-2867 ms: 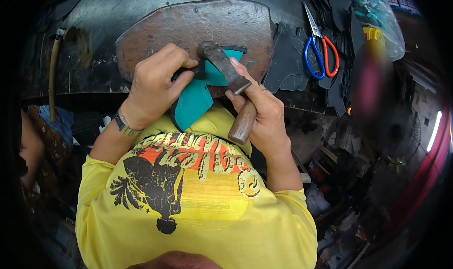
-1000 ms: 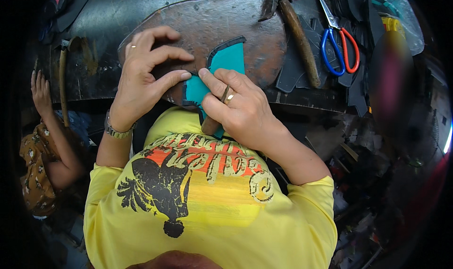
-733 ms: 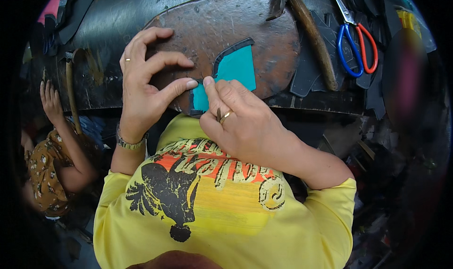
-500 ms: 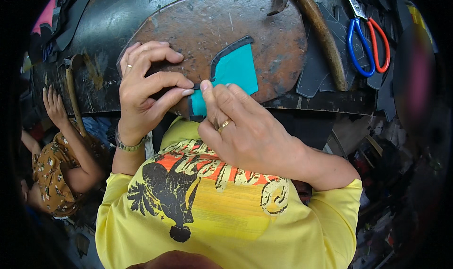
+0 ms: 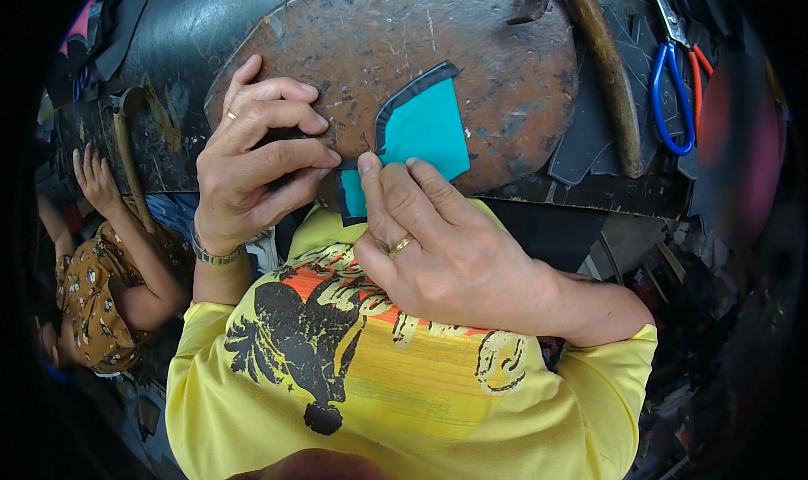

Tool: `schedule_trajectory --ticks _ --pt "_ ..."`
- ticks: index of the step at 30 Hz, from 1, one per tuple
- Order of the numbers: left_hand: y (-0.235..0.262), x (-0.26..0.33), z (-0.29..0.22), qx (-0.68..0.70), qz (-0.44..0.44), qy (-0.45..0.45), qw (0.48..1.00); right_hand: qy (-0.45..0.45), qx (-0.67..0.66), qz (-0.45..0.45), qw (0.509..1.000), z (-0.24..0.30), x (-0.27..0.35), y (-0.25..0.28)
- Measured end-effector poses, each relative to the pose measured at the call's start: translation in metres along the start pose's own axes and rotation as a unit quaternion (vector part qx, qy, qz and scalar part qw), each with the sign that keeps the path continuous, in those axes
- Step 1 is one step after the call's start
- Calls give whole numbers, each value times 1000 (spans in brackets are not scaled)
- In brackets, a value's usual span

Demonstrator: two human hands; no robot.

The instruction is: The person uses a hammer and a pointed tool to mark and shape a teal rubber piece, then uses scissors to trim a black rubber piece. The person repeatedly marks, hammers, and trims the rubber pieces on a cluttered workbench.

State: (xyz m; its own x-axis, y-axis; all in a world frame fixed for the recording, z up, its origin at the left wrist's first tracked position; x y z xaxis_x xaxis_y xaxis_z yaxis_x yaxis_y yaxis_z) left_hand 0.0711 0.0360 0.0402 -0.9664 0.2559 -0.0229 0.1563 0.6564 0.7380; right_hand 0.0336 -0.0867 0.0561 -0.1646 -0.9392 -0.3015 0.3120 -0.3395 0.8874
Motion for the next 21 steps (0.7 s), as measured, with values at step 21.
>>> schedule_trajectory --ticks 21 --pt "2 7 -7 -7 -56 -55 997 -81 -169 -171 967 -34 23 -1"
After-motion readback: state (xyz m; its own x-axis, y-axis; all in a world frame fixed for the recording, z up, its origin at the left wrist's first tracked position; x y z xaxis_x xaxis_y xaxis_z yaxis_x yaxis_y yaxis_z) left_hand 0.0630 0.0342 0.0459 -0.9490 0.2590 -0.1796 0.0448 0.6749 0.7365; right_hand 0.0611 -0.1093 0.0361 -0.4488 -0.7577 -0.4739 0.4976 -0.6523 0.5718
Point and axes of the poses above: each hand's wrist, its own x-axis away from the middle knuckle, its own y-axis out of the back of the hand, z = x × y, the point moved 10 cm from there along -x, towards the middle knuckle, and after that the axes turned 9 degrees about y, right-handed, at the moved point
